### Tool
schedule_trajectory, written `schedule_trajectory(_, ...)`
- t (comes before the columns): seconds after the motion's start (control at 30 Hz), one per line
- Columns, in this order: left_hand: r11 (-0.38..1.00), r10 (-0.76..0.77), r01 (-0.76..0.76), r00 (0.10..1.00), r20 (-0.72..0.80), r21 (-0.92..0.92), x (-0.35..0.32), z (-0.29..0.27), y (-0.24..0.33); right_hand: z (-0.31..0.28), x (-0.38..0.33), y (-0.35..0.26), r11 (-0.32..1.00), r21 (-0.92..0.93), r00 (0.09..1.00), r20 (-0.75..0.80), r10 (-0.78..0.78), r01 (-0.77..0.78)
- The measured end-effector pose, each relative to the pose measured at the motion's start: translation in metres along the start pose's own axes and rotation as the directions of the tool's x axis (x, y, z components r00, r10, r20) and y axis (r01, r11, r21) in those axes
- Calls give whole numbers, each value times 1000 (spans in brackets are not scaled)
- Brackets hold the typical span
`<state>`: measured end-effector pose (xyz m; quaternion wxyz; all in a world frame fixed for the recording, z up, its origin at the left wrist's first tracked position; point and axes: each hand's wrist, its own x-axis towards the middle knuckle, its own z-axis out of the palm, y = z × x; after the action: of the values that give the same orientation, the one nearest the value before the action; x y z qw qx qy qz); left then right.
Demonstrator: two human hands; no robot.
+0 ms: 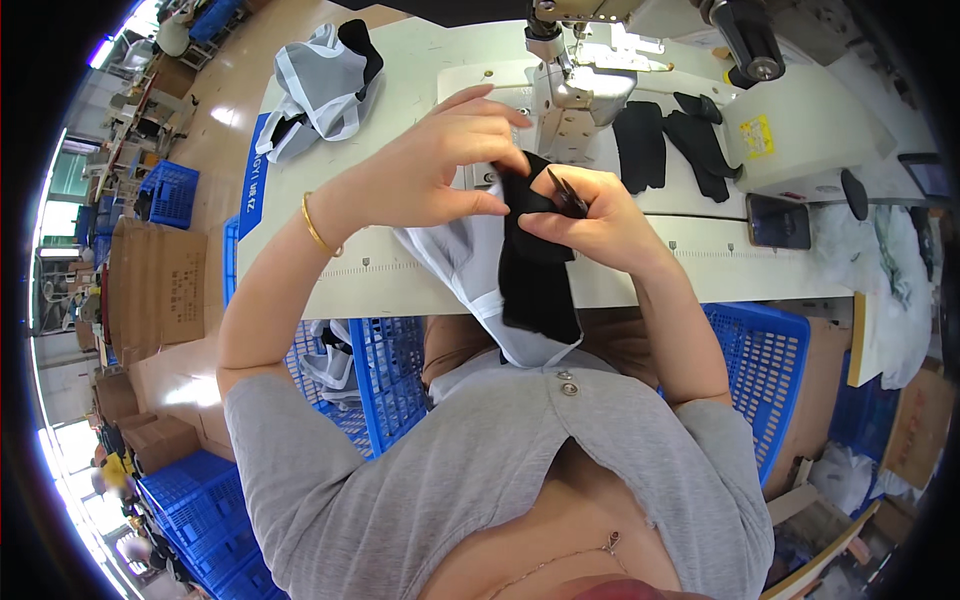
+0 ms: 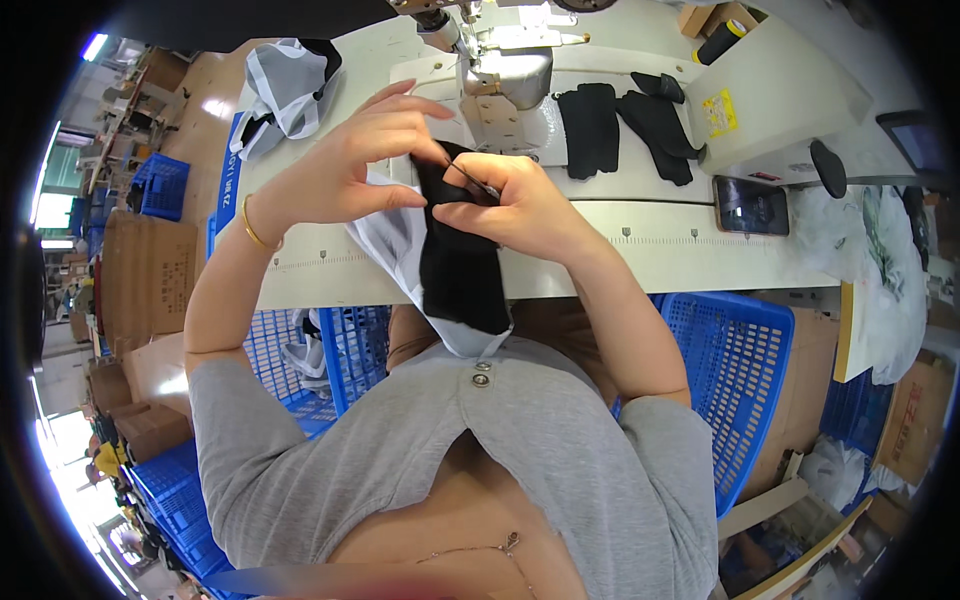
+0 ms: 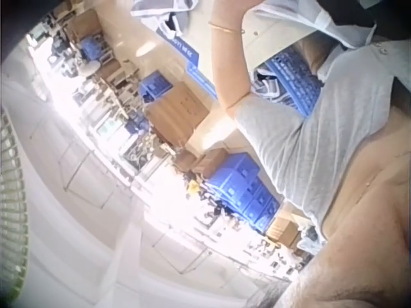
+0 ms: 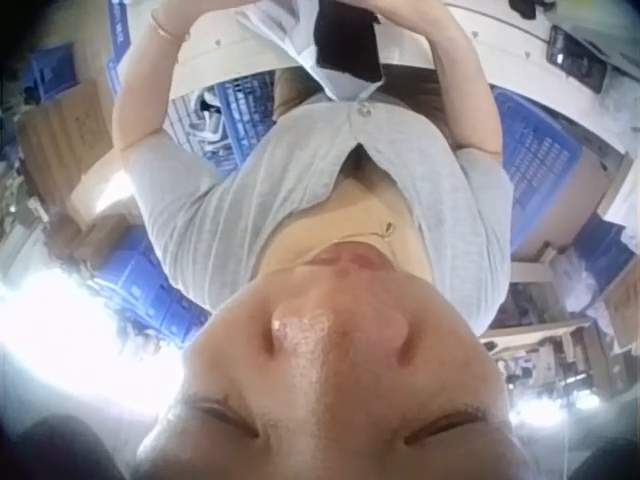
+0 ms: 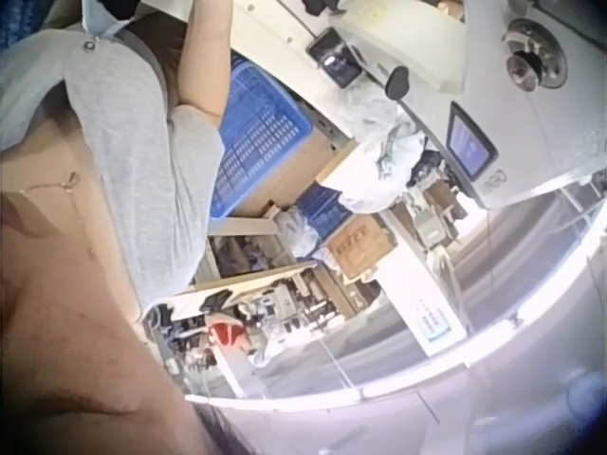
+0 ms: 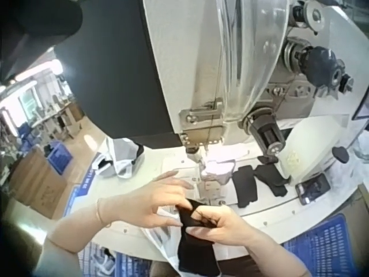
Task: Stitching black material onto shoe uppers using an industrial sewing machine.
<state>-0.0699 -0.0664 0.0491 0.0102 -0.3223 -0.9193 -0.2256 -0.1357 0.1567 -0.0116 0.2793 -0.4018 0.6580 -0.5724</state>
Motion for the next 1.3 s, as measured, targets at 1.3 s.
schedule_trajectory(1.3, 353, -647, 407, 756, 94, -842, -41, 40, 20, 25, -11, 21, 979, 17, 967, -158, -200, 205)
